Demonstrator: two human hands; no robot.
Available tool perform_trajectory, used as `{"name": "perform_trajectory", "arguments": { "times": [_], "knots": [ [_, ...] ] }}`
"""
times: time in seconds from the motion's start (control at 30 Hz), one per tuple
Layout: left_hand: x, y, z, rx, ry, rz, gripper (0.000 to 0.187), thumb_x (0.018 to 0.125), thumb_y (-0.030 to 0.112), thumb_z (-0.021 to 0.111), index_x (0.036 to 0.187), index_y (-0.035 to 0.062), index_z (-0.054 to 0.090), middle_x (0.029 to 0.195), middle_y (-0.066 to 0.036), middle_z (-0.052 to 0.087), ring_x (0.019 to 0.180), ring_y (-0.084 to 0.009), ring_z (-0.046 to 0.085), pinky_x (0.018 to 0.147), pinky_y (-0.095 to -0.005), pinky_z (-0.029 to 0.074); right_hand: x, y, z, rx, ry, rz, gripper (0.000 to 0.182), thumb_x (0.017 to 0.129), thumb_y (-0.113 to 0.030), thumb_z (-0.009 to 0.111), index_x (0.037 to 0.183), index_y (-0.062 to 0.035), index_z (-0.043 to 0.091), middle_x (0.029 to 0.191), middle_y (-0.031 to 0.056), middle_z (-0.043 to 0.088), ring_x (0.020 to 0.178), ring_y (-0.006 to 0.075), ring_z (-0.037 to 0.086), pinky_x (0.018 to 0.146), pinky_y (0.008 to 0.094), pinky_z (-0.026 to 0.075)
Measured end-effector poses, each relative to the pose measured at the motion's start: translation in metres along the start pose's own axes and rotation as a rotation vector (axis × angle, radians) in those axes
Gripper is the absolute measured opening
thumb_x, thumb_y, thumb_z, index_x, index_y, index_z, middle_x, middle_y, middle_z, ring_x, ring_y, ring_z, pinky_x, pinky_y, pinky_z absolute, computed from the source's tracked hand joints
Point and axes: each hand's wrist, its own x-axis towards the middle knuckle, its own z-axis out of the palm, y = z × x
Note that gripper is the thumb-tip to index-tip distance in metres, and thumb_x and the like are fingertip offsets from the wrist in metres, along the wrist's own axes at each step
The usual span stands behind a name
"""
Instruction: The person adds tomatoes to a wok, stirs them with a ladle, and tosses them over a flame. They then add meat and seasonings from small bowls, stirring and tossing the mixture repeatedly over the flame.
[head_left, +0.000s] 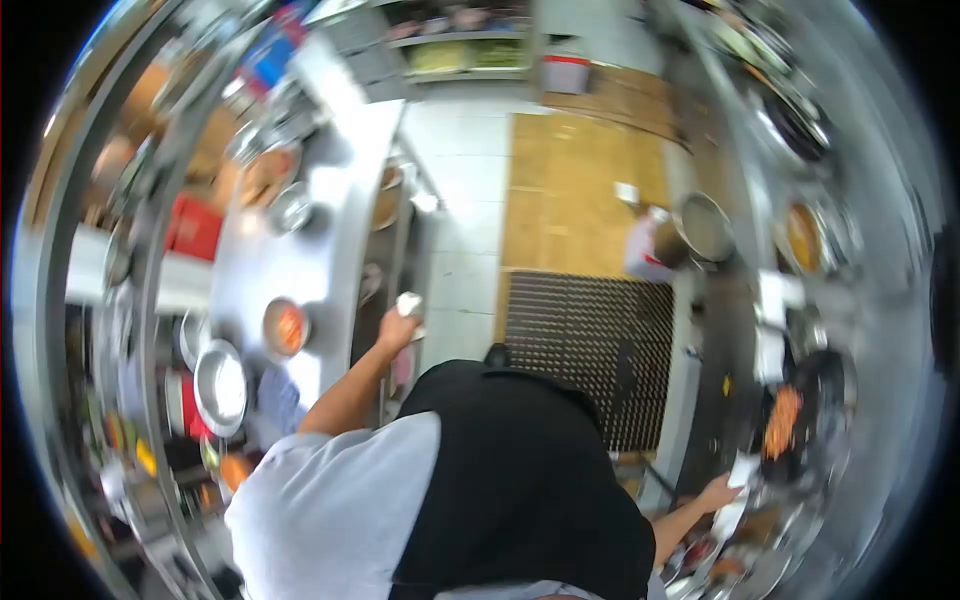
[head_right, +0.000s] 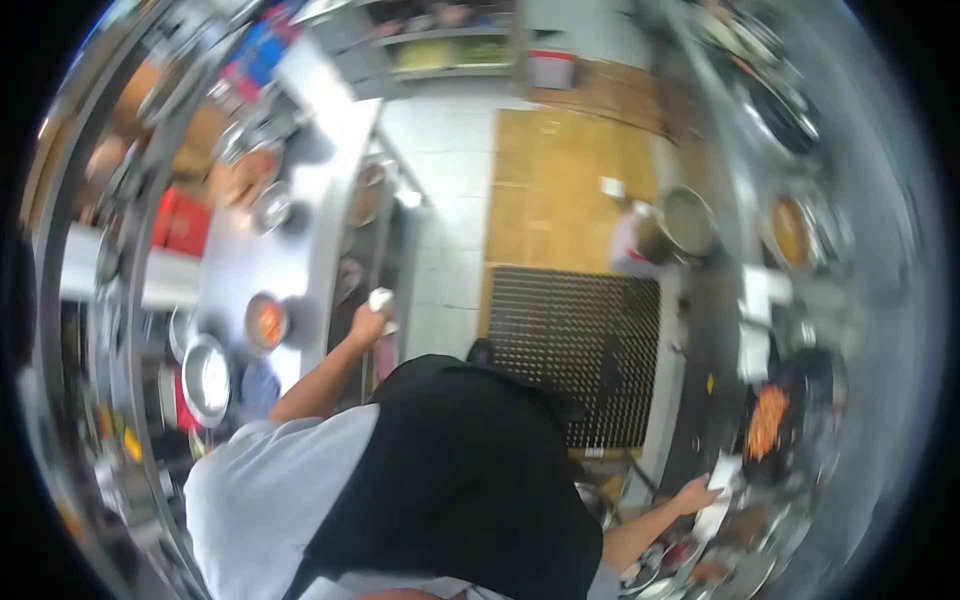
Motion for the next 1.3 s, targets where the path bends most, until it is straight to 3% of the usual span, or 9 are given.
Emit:
{"name": "perform_trajectory", "arguments": {
  "times": [0.07, 0.27, 0.4, 0.47, 0.63, 0.8, 1.03, 1.23, 1.3],
  "knots": [
    [-0.021, 0.004, -0.015, -0.021, 0.105, 0.067, 0.044, 0.076, 0.019, 0.073, 0.114, -0.0002, 0.068, 0.105, -0.02, 0.073, 0.1, -0.0327, 0.071, 0.09, -0.0414, 0.054, -0.056, -0.061, 0.035, 0.237, 0.065, -0.41, 0.052, 0.093, -0.036, 0.063, 0.129, 0.0014, 0.06, 0.11, 0.0273, 0.068, 0.098, 0.0465, 0.065, 0.089, 0.051, 0.055],
    [-0.078, -0.034, -0.028, -0.84, 0.387, -0.181, 0.024, 0.091, 0.014, 0.067, 0.11, 0.0008, 0.066, 0.092, -0.013, 0.07, 0.076, -0.0257, 0.071, 0.06, -0.0386, 0.058, -0.317, -0.219, 0.101, 0.131, -1.439, -0.962, 0.05, 0.093, -0.028, 0.067, 0.132, 0.002, 0.059, 0.11, 0.0233, 0.07, 0.098, 0.0364, 0.068, 0.09, 0.0431, 0.054],
    [-0.096, -0.065, -0.105, -1.387, 0.855, -0.356, 0.036, 0.098, 0.039, 0.065, 0.108, 0.0065, 0.053, 0.084, -0.012, 0.066, 0.059, -0.0215, 0.066, 0.041, -0.0327, 0.052, -0.34, -0.24, 0.118, 0.017, -1.565, -1.037, 0.05, 0.092, -0.022, 0.069, 0.134, 0.0024, 0.059, 0.11, 0.0206, 0.072, 0.098, 0.0296, 0.069, 0.09, 0.0379, 0.054],
    [-0.086, -0.104, -0.148, -1.457, 0.885, -0.324, 0.033, 0.096, 0.032, 0.067, 0.112, 0.0071, 0.053, 0.084, -0.012, 0.066, 0.057, -0.0211, 0.065, 0.042, -0.0314, 0.052, -0.33, -0.249, 0.127, 0.065, -1.583, -1.021, 0.05, 0.092, -0.019, 0.07, 0.135, 0.0026, 0.059, 0.111, 0.0193, 0.072, 0.098, 0.0262, 0.07, 0.091, 0.0353, 0.054],
    [-0.055, -0.117, -0.198, -1.161, 0.944, -0.176, 0.039, 0.085, 0.012, 0.07, 0.12, 0.0047, 0.054, 0.095, -0.011, 0.068, 0.067, -0.0194, 0.067, 0.046, -0.0293, 0.054, -0.299, -0.301, 0.091, -0.191, -1.29, -1.135, 0.054, 0.086, -0.026, 0.076, 0.13, 0.0039, 0.063, 0.111, 0.0207, 0.073, 0.106, 0.0281, 0.07, 0.093, 0.0358, 0.053],
    [-0.022, 0.005, -0.154, -0.802, 0.695, 0.16, 0.056, 0.074, 0.003, 0.068, 0.129, 0.0025, 0.055, 0.108, -0.01, 0.067, 0.08, -0.018, 0.068, 0.052, -0.0293, 0.055, -0.303, -0.355, 0.017, 0.192, -1.063, -1.379, 0.045, 0.085, -0.021, 0.075, 0.123, 0.0019, 0.068, 0.108, 0.0224, 0.073, 0.099, 0.0307, 0.072, 0.085, 0.0378, 0.055],
    [-0.034, 0.216, 0.059, -0.567, -0.192, 0.39, 0.047, 0.079, 0.0, 0.064, 0.125, 0.0015, 0.059, 0.103, -0.007, 0.068, 0.072, -0.0135, 0.064, 0.051, -0.0272, 0.05, -0.32, -0.43, -0.143, 0.415, -0.917, -1.238, 0.031, 0.084, -0.032, 0.077, 0.093, -0.0019, 0.074, 0.087, 0.0193, 0.073, 0.086, 0.0341, 0.073, 0.078, 0.0445, 0.057],
    [-0.17, 0.331, 0.252, -0.272, -0.815, 0.482, 0.043, 0.079, -0.001, 0.064, 0.121, -0.001, 0.061, 0.102, -0.008, 0.07, 0.078, -0.0158, 0.068, 0.062, -0.0304, 0.055, -0.215, -0.358, -0.108, 0.258, -0.556, -0.814, 0.042, 0.083, -0.03, 0.075, 0.117, -0.0073, 0.064, 0.096, 0.026, 0.069, 0.084, 0.0401, 0.07, 0.076, 0.0497, 0.058],
    [-0.191, 0.34, 0.33, -0.367, -0.891, 0.803, 0.05, 0.077, -0.004, 0.064, 0.126, -0.0015, 0.056, 0.103, -0.01, 0.068, 0.075, -0.0168, 0.068, 0.054, -0.0302, 0.055, -0.176, -0.319, -0.088, 0.22, -0.26, -0.778, 0.046, 0.083, -0.026, 0.072, 0.123, -0.0091, 0.059, 0.11, 0.0263, 0.063, 0.09, 0.0419, 0.069, 0.075, 0.0517, 0.058]
  ]
}}
